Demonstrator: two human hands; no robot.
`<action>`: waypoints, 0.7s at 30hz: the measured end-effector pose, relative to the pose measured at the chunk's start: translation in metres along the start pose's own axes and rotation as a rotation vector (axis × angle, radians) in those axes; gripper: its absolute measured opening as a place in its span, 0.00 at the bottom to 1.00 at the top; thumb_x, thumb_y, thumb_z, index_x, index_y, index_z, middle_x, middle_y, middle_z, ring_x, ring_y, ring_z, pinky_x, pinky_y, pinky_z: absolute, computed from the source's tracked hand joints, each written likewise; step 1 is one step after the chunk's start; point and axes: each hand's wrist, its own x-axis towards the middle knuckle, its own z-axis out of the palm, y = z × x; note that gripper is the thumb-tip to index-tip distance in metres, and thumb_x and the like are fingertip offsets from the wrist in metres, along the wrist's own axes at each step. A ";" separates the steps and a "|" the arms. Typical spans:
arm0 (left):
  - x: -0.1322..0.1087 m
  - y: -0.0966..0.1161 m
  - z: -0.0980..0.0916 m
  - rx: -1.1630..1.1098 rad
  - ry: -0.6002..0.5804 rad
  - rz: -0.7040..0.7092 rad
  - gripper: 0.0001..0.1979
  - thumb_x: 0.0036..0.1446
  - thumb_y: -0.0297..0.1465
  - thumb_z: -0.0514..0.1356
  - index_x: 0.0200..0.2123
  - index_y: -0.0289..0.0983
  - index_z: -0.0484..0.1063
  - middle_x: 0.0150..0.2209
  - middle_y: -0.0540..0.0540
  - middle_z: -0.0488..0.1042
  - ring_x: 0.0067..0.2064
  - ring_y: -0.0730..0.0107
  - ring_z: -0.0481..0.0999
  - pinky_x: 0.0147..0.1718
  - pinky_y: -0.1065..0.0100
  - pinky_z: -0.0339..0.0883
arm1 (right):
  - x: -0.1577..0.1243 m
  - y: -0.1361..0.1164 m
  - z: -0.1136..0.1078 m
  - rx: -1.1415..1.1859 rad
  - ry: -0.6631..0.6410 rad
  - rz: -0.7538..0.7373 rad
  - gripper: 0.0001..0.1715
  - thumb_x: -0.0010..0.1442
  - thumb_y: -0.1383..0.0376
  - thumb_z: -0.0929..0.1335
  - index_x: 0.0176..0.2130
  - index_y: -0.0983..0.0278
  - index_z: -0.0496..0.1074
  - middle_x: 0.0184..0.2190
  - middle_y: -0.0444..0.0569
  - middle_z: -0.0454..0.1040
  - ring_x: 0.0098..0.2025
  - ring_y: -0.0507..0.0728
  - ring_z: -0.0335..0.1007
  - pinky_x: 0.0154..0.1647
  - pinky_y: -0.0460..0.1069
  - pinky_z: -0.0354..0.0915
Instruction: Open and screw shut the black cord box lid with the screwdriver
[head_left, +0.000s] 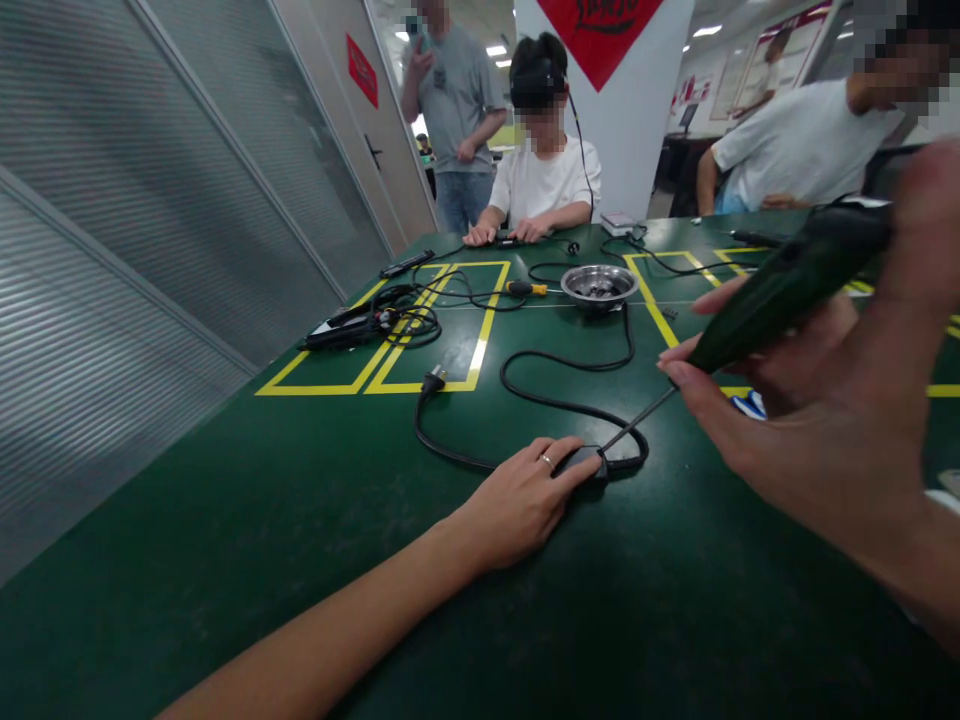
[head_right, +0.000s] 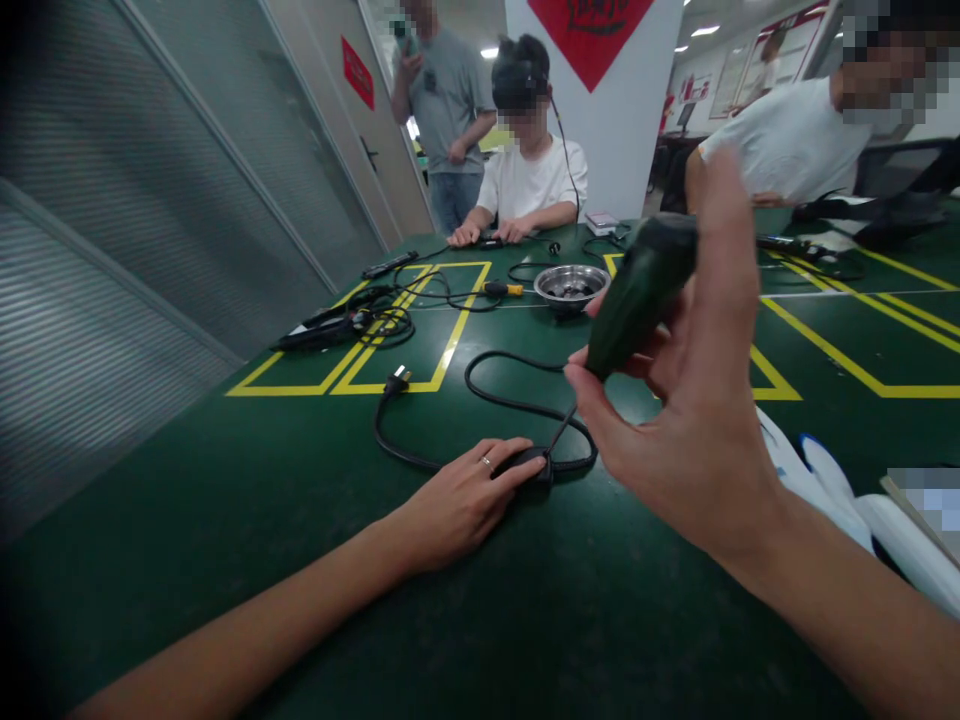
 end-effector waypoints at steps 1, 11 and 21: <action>0.000 0.000 0.000 -0.001 0.002 0.000 0.26 0.62 0.24 0.50 0.62 0.42 0.52 0.61 0.39 0.57 0.56 0.56 0.64 0.53 0.51 0.63 | 0.003 -0.002 -0.001 -0.054 -0.044 -0.032 0.57 0.42 0.74 0.73 0.63 0.45 0.48 0.65 0.42 0.42 0.57 0.58 0.62 0.42 0.47 0.75; 0.001 -0.001 0.002 -0.036 -0.013 -0.017 0.27 0.61 0.23 0.51 0.62 0.43 0.52 0.61 0.41 0.57 0.57 0.55 0.62 0.55 0.51 0.62 | 0.015 -0.015 0.000 -0.154 -0.034 -0.037 0.36 0.52 0.70 0.69 0.58 0.54 0.59 0.57 0.46 0.62 0.52 0.58 0.67 0.45 0.54 0.73; -0.001 0.000 0.003 -0.061 0.001 -0.032 0.26 0.62 0.23 0.51 0.62 0.43 0.53 0.63 0.44 0.55 0.58 0.57 0.60 0.57 0.52 0.60 | 0.019 -0.015 -0.003 -0.013 -0.045 -0.008 0.32 0.56 0.73 0.66 0.58 0.57 0.61 0.58 0.42 0.63 0.54 0.56 0.67 0.50 0.53 0.71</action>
